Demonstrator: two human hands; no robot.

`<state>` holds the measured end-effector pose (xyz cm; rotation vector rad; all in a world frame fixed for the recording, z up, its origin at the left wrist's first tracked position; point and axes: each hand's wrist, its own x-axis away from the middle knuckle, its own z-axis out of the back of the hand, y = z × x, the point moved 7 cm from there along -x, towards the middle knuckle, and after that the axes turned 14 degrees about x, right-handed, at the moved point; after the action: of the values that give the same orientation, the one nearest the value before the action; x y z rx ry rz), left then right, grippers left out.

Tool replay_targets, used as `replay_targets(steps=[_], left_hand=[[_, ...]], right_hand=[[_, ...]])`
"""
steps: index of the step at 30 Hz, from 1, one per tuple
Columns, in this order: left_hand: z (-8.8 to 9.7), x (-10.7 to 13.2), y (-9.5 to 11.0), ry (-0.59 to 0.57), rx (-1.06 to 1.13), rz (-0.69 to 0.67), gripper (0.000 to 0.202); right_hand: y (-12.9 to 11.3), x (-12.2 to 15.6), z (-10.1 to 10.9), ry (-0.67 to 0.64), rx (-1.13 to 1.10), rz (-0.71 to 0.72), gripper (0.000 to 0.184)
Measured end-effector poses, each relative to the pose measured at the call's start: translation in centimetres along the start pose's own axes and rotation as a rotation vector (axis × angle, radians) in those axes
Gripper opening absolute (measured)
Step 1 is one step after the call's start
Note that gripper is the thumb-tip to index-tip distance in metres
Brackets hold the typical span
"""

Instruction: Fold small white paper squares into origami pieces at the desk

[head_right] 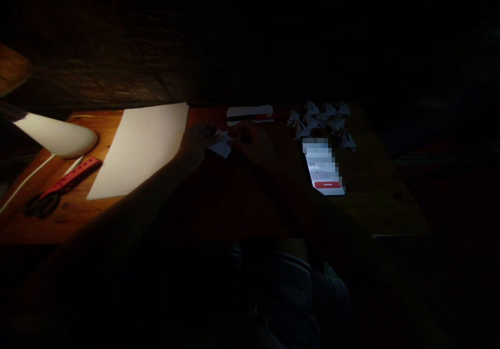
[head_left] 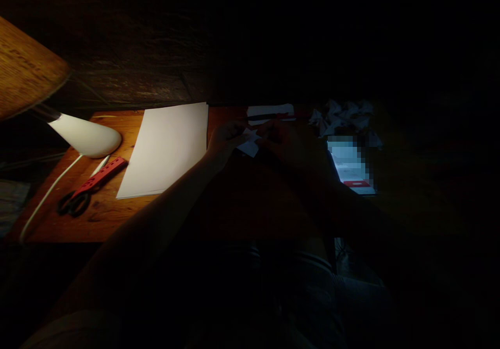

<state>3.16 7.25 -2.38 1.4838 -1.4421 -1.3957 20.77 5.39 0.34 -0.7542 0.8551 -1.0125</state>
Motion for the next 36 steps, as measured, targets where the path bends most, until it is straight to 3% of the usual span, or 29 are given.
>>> replay_targets(steps=[5,8,12,16,18,24,31,36], left_hand=[[0.2,0.0,0.0,-0.011,-0.102,-0.08,0.028],[0.2,0.2,0.0,-0.037,-0.203,-0.133,0.033],[-0.1,0.5,1.1,-0.064,-0.431,-0.249,0.037],[-1.5,1.2,3.2,-0.17,-0.685,-0.438,0.016],[-2.1,1.5,3.6,-0.236,-0.756,-0.467,0.01],[-2.9,2.0,3.8,-0.325,-0.782,-0.479,0.008],[-3.7,2.4,2.4,-0.458,-0.755,-0.331,0.007],[-3.7,2.3,2.2,-0.469,-0.783,-0.318,0.008]], right_hand=[[0.1,-0.1,0.3,0.052,0.062,0.001,0.02],[-0.6,0.2,1.2,0.084,0.206,-0.034,0.015],[-2.4,0.9,2.2,0.026,0.449,-0.067,0.011],[-3.6,1.2,2.3,-0.05,0.655,-0.072,0.016],[-3.6,1.1,2.3,-0.062,0.717,-0.081,0.02],[-2.4,0.6,2.4,-0.085,0.788,-0.113,0.018],[-1.2,0.5,2.1,-0.044,0.795,-0.138,0.02],[-1.5,0.7,2.1,-0.058,0.851,-0.137,0.018]])
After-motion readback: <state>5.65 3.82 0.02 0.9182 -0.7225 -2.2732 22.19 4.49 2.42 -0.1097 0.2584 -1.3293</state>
